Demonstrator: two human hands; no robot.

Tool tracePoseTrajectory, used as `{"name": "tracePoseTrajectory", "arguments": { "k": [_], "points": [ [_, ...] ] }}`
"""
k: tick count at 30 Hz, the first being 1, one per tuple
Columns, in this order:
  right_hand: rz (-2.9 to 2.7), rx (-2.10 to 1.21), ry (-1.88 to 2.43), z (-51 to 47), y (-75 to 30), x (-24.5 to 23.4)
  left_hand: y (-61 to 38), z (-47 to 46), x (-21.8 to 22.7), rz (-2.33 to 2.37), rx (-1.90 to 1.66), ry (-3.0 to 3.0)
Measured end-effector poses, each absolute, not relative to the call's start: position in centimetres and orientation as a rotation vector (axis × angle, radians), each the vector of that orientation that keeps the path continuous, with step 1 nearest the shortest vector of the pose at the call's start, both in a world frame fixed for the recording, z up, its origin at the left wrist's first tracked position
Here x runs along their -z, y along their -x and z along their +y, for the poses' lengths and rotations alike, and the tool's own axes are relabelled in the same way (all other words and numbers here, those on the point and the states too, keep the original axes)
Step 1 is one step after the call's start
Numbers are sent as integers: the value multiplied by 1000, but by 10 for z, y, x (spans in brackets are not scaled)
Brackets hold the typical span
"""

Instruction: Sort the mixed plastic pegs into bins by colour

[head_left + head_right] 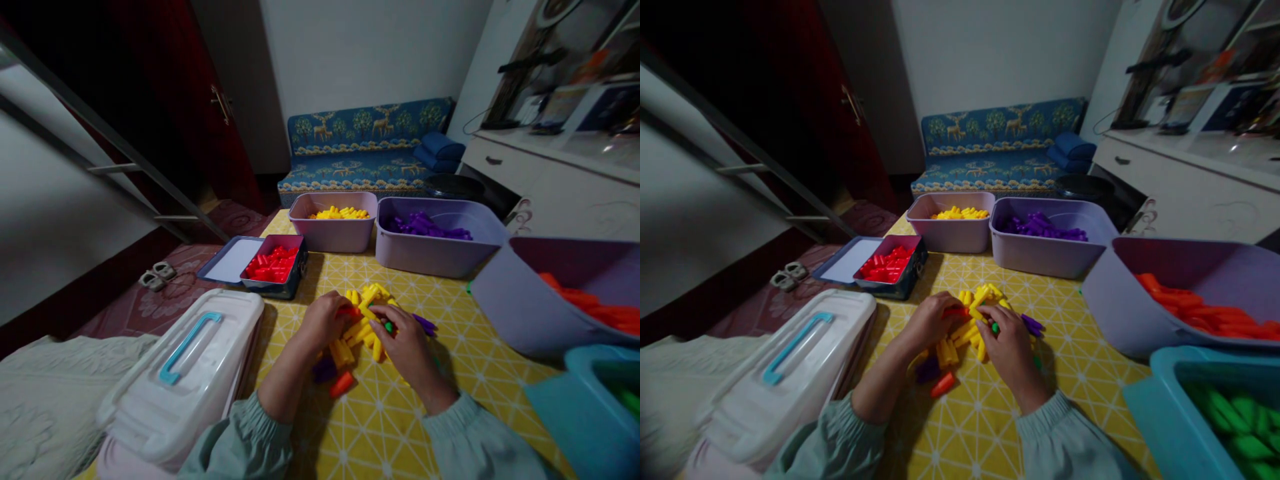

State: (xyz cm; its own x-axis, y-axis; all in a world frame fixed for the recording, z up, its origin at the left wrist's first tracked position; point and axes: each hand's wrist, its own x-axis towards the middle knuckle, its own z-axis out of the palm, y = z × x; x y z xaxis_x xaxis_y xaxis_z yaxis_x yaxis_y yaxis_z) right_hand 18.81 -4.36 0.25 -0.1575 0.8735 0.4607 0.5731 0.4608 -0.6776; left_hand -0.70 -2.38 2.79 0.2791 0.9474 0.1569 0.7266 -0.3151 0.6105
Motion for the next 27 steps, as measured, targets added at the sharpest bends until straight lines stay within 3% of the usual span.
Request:
{"name": "tracePoseTrajectory", "arguments": {
  "k": [10,19,27],
  "points": [
    [-1858,-454,1228,-44,-188,-2,7,-26,-45,1105,-981,-1112],
    [-1825,-483,1103,-49,-187,-13,-4,-32,-38,1011,-774,-1330],
    [-1729,-461,1196,-48,-190,-12,-9,-28,-32,1123,-940,-1276]
  ]
}}
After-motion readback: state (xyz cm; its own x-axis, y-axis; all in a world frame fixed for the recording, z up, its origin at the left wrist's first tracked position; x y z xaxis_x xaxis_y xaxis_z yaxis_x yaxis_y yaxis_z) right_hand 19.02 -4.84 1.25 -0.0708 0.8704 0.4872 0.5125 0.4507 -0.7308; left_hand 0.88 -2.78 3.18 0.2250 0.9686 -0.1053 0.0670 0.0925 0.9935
